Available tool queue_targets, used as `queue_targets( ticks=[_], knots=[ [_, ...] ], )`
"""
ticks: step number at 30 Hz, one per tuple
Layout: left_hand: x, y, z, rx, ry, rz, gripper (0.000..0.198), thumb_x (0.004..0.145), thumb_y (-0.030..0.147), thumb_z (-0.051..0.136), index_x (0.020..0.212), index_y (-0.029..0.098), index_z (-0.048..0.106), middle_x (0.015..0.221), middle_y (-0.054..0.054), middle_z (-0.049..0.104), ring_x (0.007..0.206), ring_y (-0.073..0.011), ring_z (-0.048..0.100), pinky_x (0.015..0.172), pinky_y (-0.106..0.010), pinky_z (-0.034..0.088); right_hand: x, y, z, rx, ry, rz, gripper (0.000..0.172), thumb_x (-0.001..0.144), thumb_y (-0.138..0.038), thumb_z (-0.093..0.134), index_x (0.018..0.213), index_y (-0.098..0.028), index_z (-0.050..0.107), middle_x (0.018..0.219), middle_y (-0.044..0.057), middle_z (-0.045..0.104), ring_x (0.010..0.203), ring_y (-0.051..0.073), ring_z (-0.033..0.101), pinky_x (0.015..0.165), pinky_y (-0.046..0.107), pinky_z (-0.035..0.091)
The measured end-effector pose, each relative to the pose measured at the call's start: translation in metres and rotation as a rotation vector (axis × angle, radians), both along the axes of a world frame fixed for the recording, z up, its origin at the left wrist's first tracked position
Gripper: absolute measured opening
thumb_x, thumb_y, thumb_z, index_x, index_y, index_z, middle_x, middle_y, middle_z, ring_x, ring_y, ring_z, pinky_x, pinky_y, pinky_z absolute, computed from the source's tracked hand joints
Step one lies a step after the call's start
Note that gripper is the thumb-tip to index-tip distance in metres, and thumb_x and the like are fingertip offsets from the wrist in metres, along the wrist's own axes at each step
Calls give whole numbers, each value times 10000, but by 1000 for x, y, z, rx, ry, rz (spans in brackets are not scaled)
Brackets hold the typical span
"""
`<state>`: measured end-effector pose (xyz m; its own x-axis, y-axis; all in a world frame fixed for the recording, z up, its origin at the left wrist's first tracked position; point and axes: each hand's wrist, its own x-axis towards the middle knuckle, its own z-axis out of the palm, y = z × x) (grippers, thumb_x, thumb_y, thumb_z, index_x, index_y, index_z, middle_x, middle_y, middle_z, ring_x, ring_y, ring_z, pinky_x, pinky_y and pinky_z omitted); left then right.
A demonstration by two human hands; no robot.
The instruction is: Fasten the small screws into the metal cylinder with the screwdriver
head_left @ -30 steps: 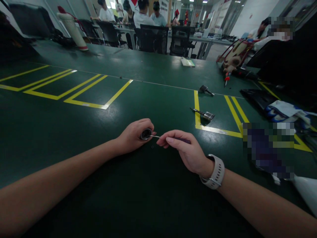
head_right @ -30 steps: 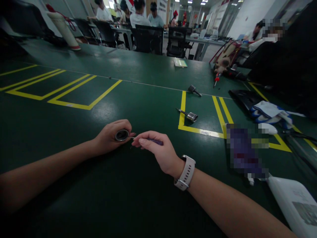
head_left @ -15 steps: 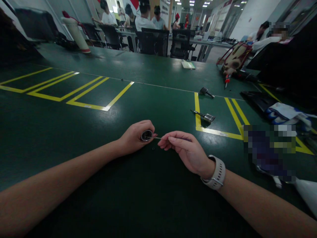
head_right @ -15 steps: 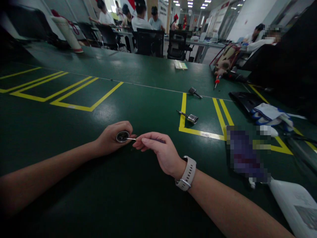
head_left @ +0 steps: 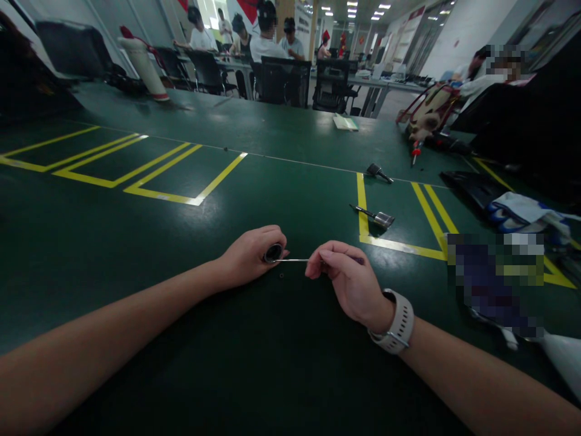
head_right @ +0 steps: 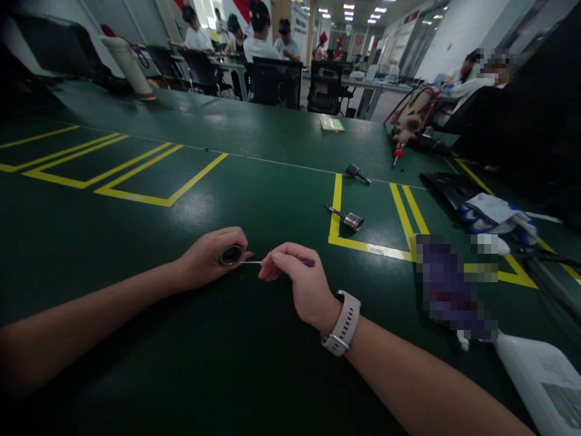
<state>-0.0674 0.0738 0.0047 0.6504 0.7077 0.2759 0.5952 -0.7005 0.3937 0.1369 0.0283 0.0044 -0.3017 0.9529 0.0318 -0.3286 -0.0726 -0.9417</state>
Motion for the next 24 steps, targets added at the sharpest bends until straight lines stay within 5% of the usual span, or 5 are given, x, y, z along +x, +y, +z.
queue_targets(
  ticks=[9,24],
  knots=[
    [3,-3,4,29,90,-19,40,821,151,490,782,158,492,762,-25,532,657,-130,499,572,-241,377,2,-5,0,217,-189,-7,155,856,-238,535,794,-189,669,736,8,640,724,139,592,696,300,463],
    [3,-2,1,66,106,3,68,839,200,488,785,161,500,767,-23,541,651,-127,502,564,-239,381,3,-4,-2,214,-211,-49,233,841,-224,504,644,-179,619,584,-19,570,576,110,529,568,256,413]
  ],
)
